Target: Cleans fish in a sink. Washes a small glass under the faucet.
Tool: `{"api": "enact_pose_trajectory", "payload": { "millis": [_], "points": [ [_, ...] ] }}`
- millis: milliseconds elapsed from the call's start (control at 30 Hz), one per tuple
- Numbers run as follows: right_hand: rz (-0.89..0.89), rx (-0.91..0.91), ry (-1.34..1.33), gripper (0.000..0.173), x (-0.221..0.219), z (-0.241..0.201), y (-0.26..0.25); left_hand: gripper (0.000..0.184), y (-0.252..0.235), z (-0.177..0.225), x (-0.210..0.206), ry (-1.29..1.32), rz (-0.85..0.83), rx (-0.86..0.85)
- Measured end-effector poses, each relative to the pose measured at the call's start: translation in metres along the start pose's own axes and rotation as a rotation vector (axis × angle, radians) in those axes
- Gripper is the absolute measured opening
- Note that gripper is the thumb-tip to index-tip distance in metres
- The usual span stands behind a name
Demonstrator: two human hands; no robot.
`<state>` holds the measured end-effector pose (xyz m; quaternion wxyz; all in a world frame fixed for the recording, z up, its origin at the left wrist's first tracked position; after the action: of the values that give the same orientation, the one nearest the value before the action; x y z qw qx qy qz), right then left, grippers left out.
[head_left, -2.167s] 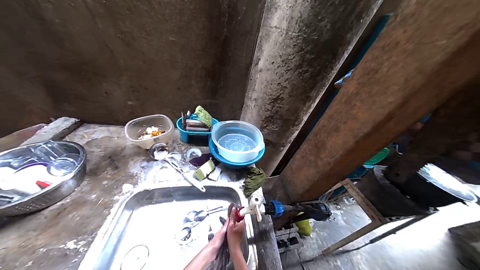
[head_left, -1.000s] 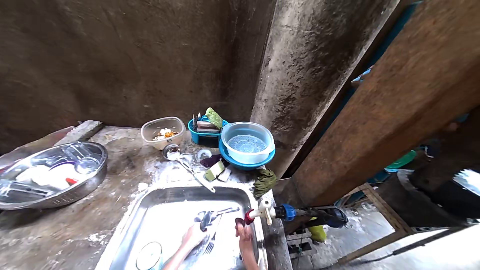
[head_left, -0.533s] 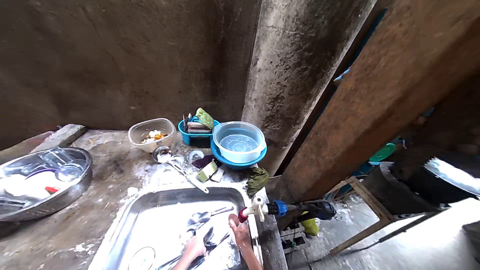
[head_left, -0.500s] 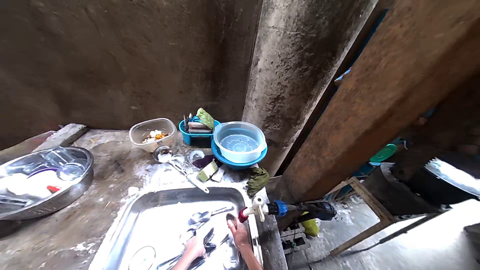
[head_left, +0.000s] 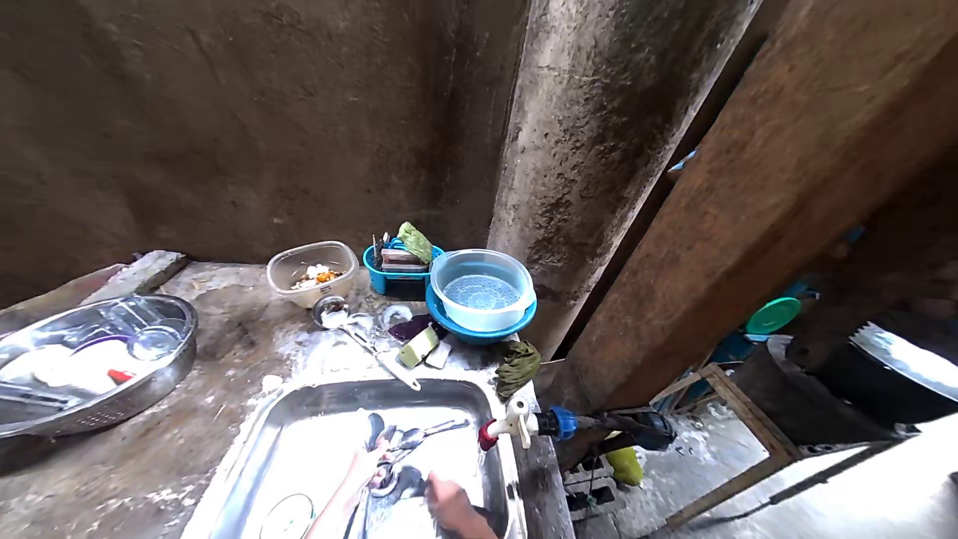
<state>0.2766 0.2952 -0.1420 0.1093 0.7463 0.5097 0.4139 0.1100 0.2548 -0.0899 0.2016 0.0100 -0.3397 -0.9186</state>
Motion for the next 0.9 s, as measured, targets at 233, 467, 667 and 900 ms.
{"api": "enact_pose_trajectory", "payload": {
  "millis": [233,467,667,900],
  "points": [
    [0.635,0.076,-1.059,0.030,0.064,0.011,0.062,0.036,0.014,0.014,-0.108,0.312,-0.342,-0.027],
    [0.772,-0.025,-0.898,0.044,0.055,0.015,0.117,0.020,0.044,0.031,-0.180,0.238,-0.517,-0.248],
    [0.636,-0.051,-0.367,0.040,0.052,0.004,0.119,0.030,0.047,0.020,-0.176,0.143,-0.471,-0.295],
    [0.386,-0.162,-0.065,0.032,0.089,0.001,0.100,0.017,0.031,0.030,-0.121,0.419,-0.291,-0.328]
  ]
}}
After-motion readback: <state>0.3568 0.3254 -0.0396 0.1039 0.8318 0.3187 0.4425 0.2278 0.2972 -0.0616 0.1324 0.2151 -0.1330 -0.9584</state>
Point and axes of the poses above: each hand's wrist, its own y-axis away from the middle knuckle, its own x-axis out of the back of the hand, z = x × y, the point moved 9 cm from there along -y, towards the middle knuckle, and after that the axes turned 5 degrees about -z, right-handed, at the moved point
